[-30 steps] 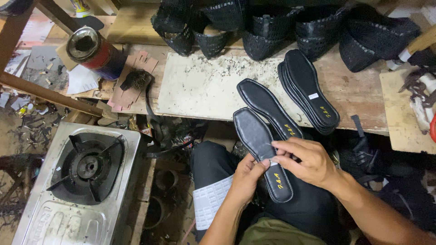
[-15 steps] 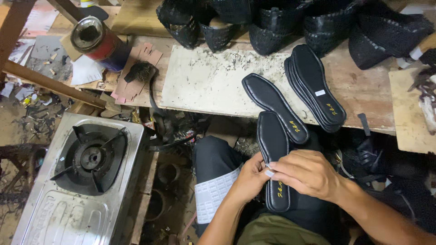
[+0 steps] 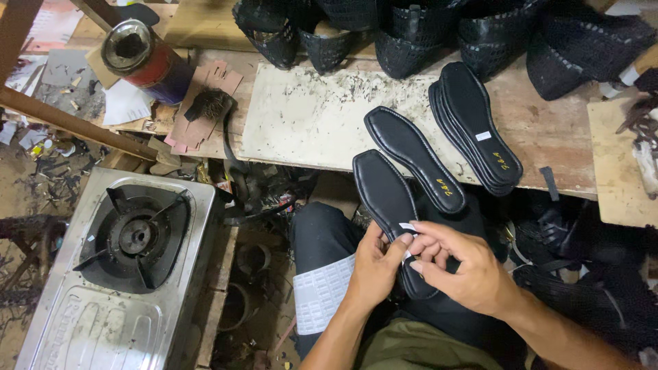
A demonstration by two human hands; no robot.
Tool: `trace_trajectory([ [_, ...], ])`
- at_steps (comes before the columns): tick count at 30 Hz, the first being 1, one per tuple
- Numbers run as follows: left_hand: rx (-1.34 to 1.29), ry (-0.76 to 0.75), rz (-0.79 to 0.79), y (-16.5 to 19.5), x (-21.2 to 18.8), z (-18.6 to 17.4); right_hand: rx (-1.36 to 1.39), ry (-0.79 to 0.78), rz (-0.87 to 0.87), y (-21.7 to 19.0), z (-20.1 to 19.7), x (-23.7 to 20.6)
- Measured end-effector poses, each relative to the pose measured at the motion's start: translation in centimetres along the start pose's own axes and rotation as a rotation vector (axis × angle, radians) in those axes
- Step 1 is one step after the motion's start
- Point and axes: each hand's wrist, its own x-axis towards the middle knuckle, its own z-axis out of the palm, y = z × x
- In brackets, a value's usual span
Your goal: The person picks up a stack of black shoe insoles and applies small white labels to each one. They peel labels from a sheet, place them on the insoles, and stack the labeled insoles on a wooden workbench in a shoe workshop.
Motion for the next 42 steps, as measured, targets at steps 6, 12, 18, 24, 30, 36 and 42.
trace_trajectory([
  [6,-0.051,0.031,-0.039,-0.6,0.0,-0.3,0.265,0.017,0.205,1.1,0.4,0.2],
  [12,-0.026,0.039,-0.052,-0.4,0.1,-0.2,0.292,0.051,0.285,1.8,1.3,0.6],
  [18,0.104,0.052,-0.088,2.1,-0.8,-0.8,0.024,0.101,0.086,-0.2,-0.4,1.8],
  [24,0.67,0.055,-0.019,4.2,-2.7,-1.2,-0.507,-0.042,-0.29,-3.7,-2.8,3.8],
  [30,0.681,-0.08,-0.076,3.9,-4.2,-1.5,-0.571,-0.185,-0.501,-5.8,-2.4,5.2],
  [36,0.243,-0.152,-0.187,2.1,-4.2,-1.6,-0.52,-0.013,-0.509,-4.8,-0.5,4.8],
  [42,-0.024,-0.045,-0.081,0.2,-3.5,-1.3,-0.121,0.233,0.047,-2.3,0.7,3.1],
])
